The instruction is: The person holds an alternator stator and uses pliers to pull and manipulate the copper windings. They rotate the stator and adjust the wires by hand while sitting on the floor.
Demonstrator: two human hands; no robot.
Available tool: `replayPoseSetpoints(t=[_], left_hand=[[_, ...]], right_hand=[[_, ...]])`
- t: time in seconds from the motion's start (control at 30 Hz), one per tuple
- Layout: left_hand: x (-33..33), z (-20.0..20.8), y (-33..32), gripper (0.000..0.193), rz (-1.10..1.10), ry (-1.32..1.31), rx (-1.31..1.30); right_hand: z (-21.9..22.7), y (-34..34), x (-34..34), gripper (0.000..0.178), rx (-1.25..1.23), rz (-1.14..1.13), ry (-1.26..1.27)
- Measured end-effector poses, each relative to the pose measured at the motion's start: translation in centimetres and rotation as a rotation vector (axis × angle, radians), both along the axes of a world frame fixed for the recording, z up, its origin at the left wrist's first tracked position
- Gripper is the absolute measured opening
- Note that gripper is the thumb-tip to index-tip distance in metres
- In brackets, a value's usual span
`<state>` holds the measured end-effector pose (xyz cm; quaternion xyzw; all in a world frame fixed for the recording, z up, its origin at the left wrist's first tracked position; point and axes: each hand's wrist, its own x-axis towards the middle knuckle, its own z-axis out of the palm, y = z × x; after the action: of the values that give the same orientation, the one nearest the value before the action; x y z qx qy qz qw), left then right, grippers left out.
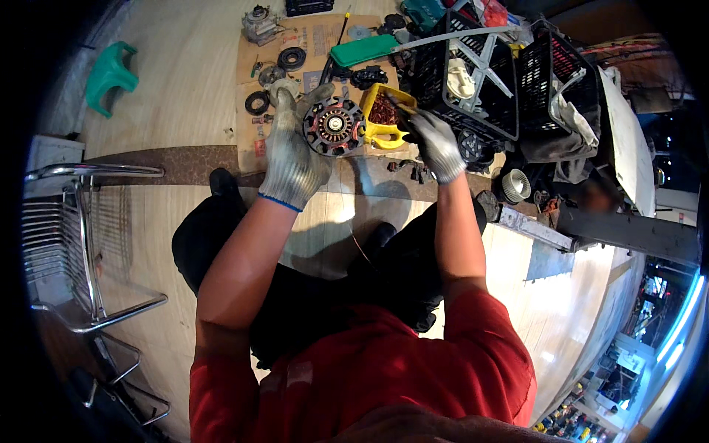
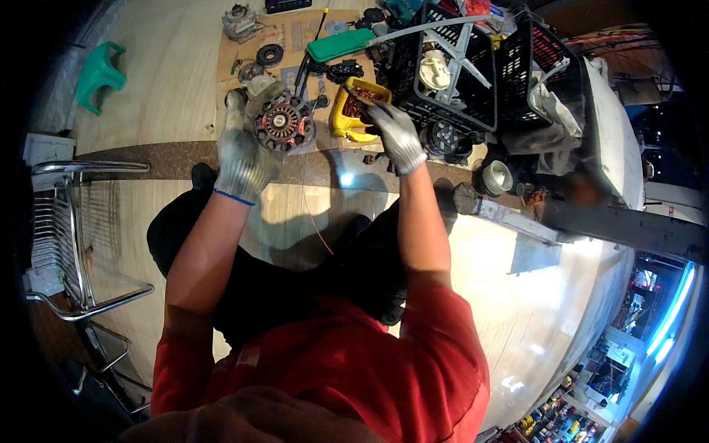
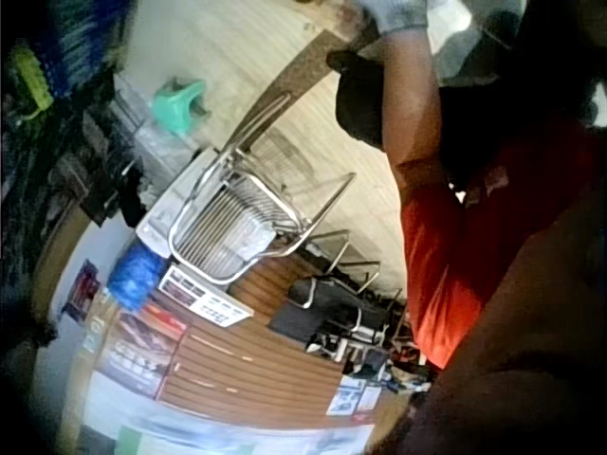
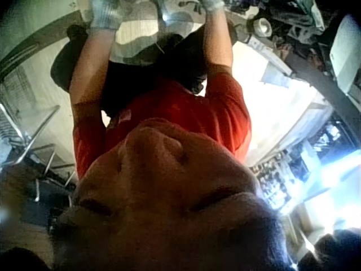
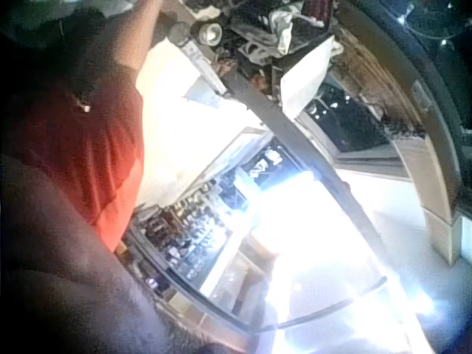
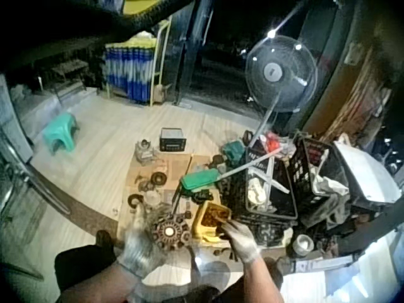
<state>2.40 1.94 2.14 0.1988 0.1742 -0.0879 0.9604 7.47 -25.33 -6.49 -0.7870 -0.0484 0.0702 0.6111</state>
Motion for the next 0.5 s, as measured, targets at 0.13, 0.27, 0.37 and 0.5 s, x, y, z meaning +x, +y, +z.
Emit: replayPoseSetpoints(t=[0.13,0.27,0.37,0.5], left_hand=[[-0.5,-0.2,0.1,0.066,-0.073,-0.099,0.003],[-0.8,1.2,-1.0,0.077,-0.102,0.036,0.106],[-1.1,0.1,-0.9,0.081,-0.104,-0.092,0.079],[-1.1,0.1,-0.9,0.081,-0.092,-0.121,0.000]], right_hand=[[4.3,0.7,-7.4,0.037,0.295,-0.033,-0.107],[6.4,2.7,-12.1,0.085,0.407,-0.094,-0.009],[8.2,3.9,-12.5,0.065,0.416,0.015,-0.066],[11.5,5.4,-11.2,0.043,-0.123,0.101,-0.272]])
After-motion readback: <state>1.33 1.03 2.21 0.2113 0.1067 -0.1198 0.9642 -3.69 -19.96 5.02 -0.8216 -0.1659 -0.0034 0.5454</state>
